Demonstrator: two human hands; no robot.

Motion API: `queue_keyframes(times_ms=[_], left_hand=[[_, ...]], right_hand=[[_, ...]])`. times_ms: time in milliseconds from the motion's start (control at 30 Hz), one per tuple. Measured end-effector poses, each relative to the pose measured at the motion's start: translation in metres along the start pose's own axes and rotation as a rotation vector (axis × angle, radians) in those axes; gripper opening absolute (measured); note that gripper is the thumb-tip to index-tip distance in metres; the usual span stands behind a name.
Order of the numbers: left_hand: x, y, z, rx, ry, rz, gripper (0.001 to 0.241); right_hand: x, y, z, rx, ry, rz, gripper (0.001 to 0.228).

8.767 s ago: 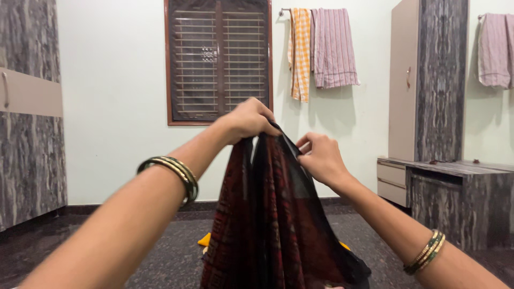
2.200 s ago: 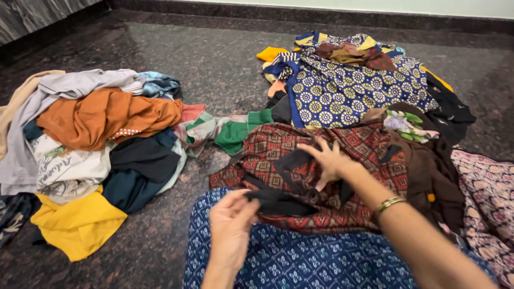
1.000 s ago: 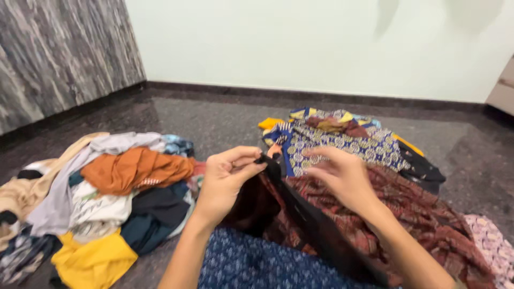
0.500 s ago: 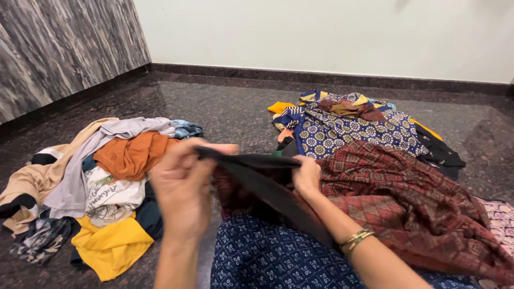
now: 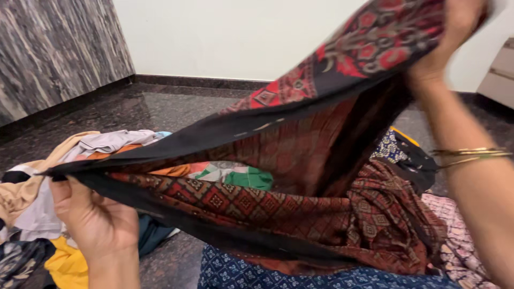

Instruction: The person sits on the floor and folds a large patterned cloth by hand. They repeatedly unfold, align, and refold the fabric, adjusting edges and smoothing the surface. Other folded clothes are visible nearby, but the person handles only the single patterned cloth during the clip.

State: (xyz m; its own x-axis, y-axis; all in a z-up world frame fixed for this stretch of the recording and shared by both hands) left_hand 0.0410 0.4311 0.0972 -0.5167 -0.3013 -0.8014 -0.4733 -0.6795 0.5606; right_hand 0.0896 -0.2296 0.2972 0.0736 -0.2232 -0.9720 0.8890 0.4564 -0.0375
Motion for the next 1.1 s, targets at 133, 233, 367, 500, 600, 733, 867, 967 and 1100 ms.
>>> queue_keyframes(times_ms=[133,233,367,500,600,733,867,967,1100], left_hand=[[0.002,0.033,-0.024,-0.073,-0.022,-0.085,0.011],[0.004,0.057,-0.053,-0.135,-0.065,-0.097,0.009],[0.008,0.080,-0.082,-0.132,-0.157,-0.056,0.016],[0.015,0.093,-0.090,-0.295,-0.230,-0.091,0.016],[0.021,0.098,-0.087,-0.433,-0.233,-0.133,0.017],[0.023,0.106,-0.074,-0.569,-0.174,-0.191,0.014],[0.025,0.108,-0.069,-0.496,-0.204,-0.159,0.016],[0.027,0.106,-0.063,-0.502,-0.214,-0.145,0.015],[0.024,0.095,-0.055,-0.571,-0.225,-0.135,0.015]], right_hand=[[0.011,-0.042,0.007,-0.043,0.098,-0.414,0.040],[0.124,-0.018,0.018,0.230,0.158,-0.937,0.037],[0.316,-0.062,0.049,0.308,0.970,-1.134,0.054],[0.395,-0.050,-0.037,-0.035,1.121,-1.092,0.046],[0.359,-0.022,-0.125,-0.332,0.952,-0.915,0.044],[0.302,0.001,-0.207,-0.313,0.967,-0.874,0.050],[0.211,0.005,-0.290,-0.250,0.513,-0.696,0.063],[0.190,0.014,-0.300,-0.040,0.438,-0.690,0.065],[0.227,0.047,-0.256,0.068,0.614,-0.885,0.040]])
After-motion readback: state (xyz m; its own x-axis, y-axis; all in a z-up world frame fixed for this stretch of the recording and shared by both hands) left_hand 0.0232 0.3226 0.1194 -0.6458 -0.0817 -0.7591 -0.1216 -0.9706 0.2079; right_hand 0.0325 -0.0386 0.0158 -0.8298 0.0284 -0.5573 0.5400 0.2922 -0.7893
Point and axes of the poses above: each hand's wrist, its own x-axis away from the middle knuckle, its own y-axis out of the palm, z = x × y, the point moved 10 cm from there along -x, towards the middle knuckle, and after that the axes turned 14 degrees about -z, right-handed, at the moved point
